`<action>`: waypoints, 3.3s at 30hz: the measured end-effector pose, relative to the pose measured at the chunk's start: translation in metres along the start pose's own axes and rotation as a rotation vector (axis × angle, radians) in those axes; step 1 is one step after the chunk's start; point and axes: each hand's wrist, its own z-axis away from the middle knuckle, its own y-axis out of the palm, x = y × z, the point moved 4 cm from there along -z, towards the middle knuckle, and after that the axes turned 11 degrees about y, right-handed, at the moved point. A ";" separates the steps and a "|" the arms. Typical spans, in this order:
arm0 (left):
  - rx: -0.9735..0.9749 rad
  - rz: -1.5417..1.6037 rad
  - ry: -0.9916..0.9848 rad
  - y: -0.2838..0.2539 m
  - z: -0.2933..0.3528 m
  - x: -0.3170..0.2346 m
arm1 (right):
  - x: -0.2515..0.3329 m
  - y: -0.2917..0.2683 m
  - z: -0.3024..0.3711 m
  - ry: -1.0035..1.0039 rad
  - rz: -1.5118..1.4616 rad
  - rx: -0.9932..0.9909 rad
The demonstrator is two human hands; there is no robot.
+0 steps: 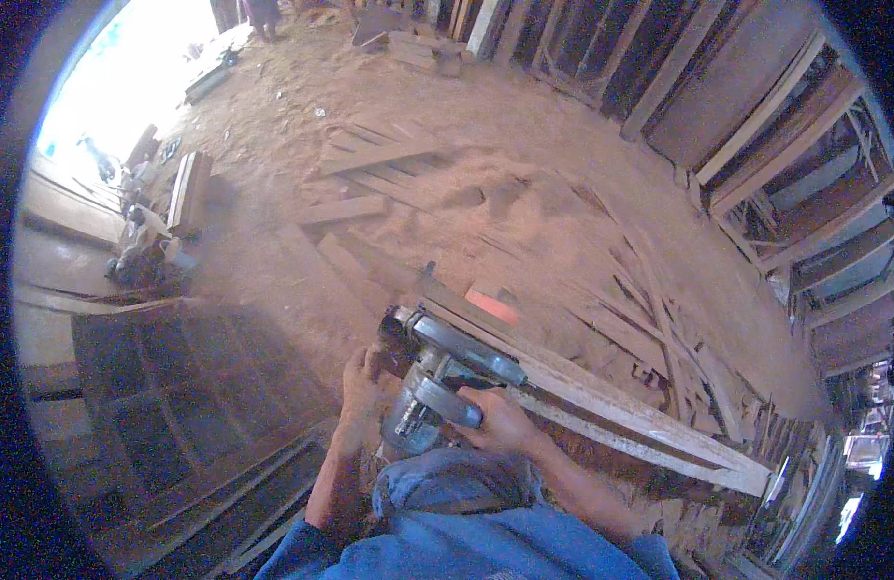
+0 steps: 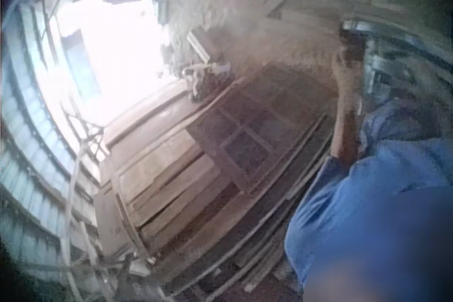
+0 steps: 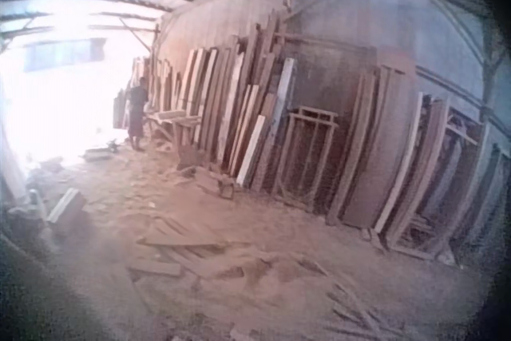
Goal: The person marks a wooden plank with a hammer and square, then uses a circular saw to cut the plank into smaller pieces. The cut pieces are set aside on the floor.
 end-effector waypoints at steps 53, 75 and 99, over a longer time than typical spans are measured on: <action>-0.084 -0.090 0.203 0.092 0.120 -0.111 | -0.036 -0.060 0.190 0.027 0.045 -0.065; 1.393 -0.237 0.448 0.632 0.639 -0.148 | -0.237 -0.067 0.863 0.725 -0.640 -1.563; 1.798 -0.497 0.380 1.043 0.896 -0.038 | -0.457 -0.364 1.142 1.140 0.163 -1.188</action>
